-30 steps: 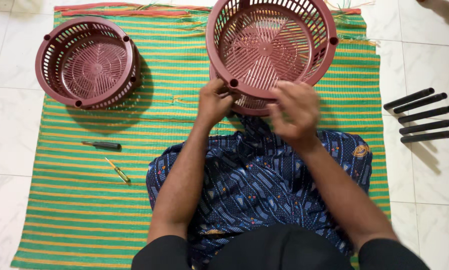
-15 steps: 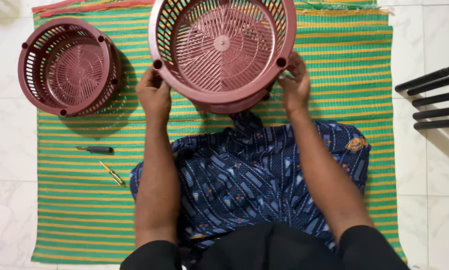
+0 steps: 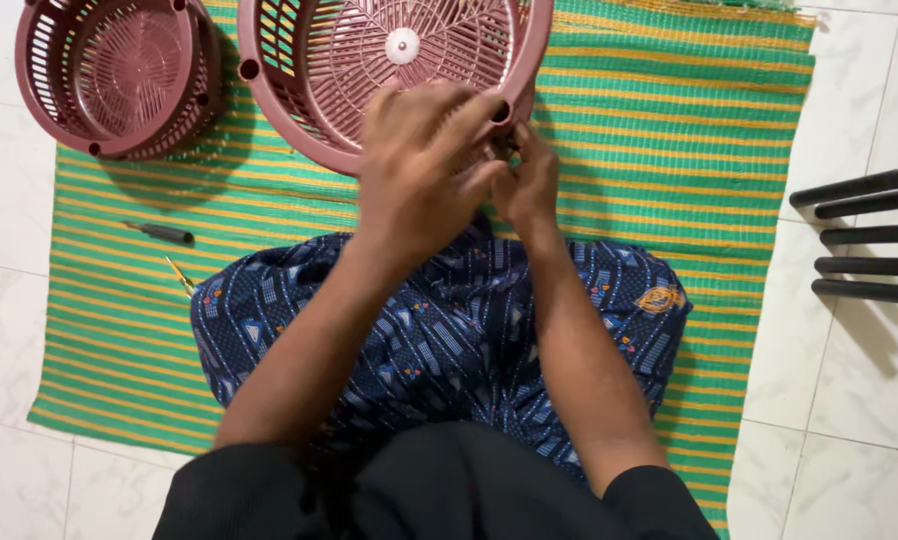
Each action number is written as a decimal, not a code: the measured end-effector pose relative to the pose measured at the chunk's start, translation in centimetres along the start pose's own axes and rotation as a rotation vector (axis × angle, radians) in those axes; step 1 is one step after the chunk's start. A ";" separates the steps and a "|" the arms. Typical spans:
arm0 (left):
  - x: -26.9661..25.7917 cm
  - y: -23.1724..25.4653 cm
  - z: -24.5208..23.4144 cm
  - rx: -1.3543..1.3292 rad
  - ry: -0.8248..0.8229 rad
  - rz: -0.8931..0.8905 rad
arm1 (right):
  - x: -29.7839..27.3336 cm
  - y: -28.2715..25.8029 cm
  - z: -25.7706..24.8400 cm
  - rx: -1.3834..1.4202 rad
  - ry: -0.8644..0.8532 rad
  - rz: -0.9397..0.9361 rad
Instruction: The person assembles a stool by inserting black cylindrical legs into the holes of two stacked maroon plastic basket-like seats. The person repeatedly inserts and removes the legs, adjusting their fit while seated on a mat.
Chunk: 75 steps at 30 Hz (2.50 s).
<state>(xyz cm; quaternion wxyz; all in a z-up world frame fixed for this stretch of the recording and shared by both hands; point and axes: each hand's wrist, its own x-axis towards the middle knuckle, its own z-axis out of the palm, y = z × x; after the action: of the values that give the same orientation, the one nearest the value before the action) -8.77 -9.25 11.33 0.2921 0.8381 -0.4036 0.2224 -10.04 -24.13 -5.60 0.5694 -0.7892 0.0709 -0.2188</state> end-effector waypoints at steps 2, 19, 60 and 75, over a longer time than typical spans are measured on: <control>1.7 1.1 1.6 0.076 -0.012 0.016 | -0.1 -0.9 -0.4 -0.032 0.016 -0.039; 0.0 -0.4 5.1 0.182 -0.001 -0.014 | -0.6 -2.3 -0.7 -0.063 0.039 -0.082; -6.4 -8.5 -2.4 0.055 -0.175 0.076 | -4.9 5.2 3.5 1.033 0.234 0.837; -6.0 -12.2 -6.7 0.201 -0.113 -0.018 | -3.9 -3.3 -4.9 0.347 -0.476 0.106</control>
<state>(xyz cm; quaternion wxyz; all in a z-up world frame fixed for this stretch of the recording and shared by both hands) -3.28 4.66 8.75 0.1854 0.8780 -0.3874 0.2115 -16.01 -25.82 -2.30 0.7071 -0.7044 -0.0617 -0.0064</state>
